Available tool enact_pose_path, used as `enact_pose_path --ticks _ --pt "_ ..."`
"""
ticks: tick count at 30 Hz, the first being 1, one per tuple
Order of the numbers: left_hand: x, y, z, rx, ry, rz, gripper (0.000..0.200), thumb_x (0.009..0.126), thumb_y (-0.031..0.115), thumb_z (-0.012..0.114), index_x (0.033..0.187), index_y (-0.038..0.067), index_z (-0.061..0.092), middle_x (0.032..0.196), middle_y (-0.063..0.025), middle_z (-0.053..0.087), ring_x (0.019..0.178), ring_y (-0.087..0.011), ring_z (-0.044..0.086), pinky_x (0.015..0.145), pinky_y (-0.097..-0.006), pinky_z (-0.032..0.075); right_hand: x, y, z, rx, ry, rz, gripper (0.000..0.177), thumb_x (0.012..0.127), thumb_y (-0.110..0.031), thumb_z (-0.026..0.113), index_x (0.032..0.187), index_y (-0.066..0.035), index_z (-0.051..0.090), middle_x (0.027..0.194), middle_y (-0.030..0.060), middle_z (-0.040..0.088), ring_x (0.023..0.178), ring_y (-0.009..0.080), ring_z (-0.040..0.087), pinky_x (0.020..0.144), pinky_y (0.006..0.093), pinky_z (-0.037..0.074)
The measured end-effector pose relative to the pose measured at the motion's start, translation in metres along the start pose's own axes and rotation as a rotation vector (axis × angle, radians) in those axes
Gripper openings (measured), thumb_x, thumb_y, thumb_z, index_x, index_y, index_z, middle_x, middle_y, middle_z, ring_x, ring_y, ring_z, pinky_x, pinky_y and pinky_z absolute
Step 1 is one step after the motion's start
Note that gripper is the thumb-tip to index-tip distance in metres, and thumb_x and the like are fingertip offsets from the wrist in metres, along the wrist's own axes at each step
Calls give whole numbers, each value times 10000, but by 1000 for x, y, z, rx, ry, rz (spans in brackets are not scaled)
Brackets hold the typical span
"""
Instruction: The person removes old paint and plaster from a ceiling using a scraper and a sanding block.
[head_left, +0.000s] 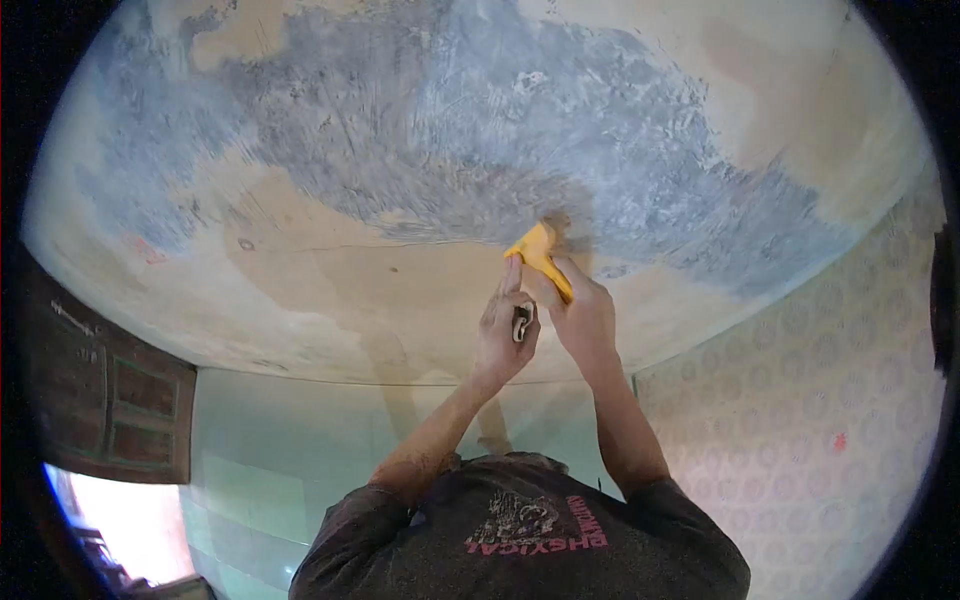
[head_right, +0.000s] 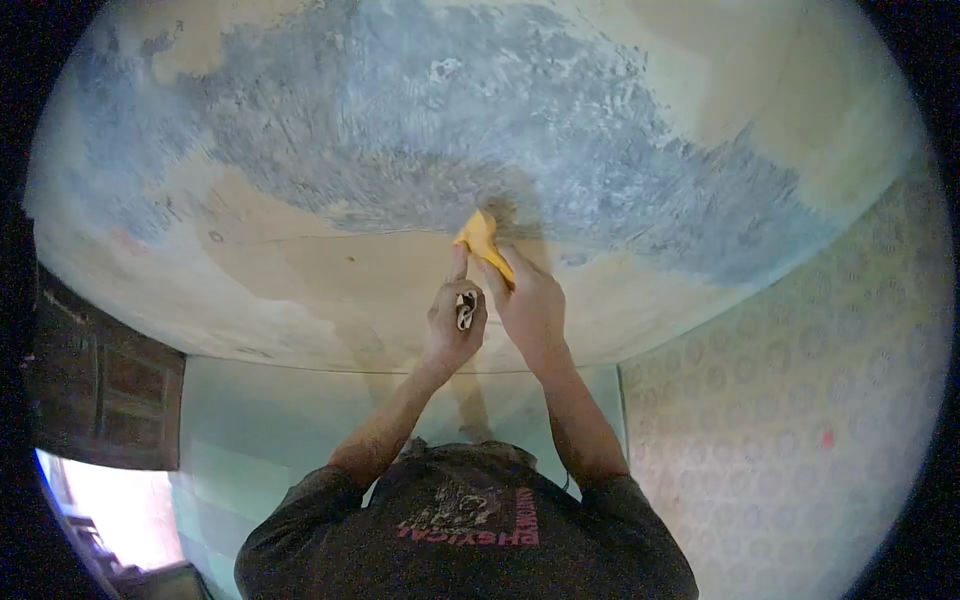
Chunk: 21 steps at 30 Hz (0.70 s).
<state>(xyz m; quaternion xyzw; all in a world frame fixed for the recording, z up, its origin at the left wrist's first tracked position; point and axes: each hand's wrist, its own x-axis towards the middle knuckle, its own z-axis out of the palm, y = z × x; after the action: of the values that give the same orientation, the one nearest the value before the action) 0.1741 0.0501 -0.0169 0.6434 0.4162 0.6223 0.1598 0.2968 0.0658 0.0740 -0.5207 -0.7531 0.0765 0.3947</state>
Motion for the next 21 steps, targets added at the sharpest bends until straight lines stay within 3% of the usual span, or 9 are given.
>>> enact_pose_path --ticks 1,4,5,8,17,21 --pt "2 3 7 8 27 4 296 769 -83 620 1017 25 498 1511 -305 350 1359 -465 414 996 -448 452 0 9 -5 16 32 -30 246 929 -229 656 1091 -46 623 848 217 671 794 410 657 650 432 516" --pt "-3 10 22 -38 1 -10 301 769 -84 613 1020 26 488 1509 -298 359 1383 -468 379 1028 -462 435 -4 44 -22 5 -76 47 262 960 -269 607 1145 -84 601 849 205 679 770 404 667 628 462 515" --pt "-4 10 25 1 -15 14 307 767 -81 614 1024 27 486 1511 -294 359 1391 -469 365 1045 -468 424 -7 50 -28 32 -168 135 218 968 -181 600 1126 -31 587 843 228 657 768 390 668 637 402 504" --pt "-10 9 31 46 -13 -4 315 762 -75 616 1029 28 484 1516 -286 357 1401 -467 346 1073 -478 405 -14 71 -19 182 -193 60 227 983 -175 574 1155 -28 559 861 227 652 766 388 665 637 391 496" --pt "-13 7 34 93 130 -14 318 758 -93 606 1029 21 484 1527 -294 329 1410 -462 329 1091 -473 397 3 46 7 352 -315 -45 191 1002 -165 540 1129 -23 531 858 245 649 778 424 657 648 432 495" --pt "-8 -5 32 95 128 5 325 763 -102 597 1046 10 482 1526 -300 324 1413 -465 315 1108 -477 384 7 38 16 205 -335 -14 199 995 -166 553 1109 -5 522 849 256 650 781 435 655 639 457 489"
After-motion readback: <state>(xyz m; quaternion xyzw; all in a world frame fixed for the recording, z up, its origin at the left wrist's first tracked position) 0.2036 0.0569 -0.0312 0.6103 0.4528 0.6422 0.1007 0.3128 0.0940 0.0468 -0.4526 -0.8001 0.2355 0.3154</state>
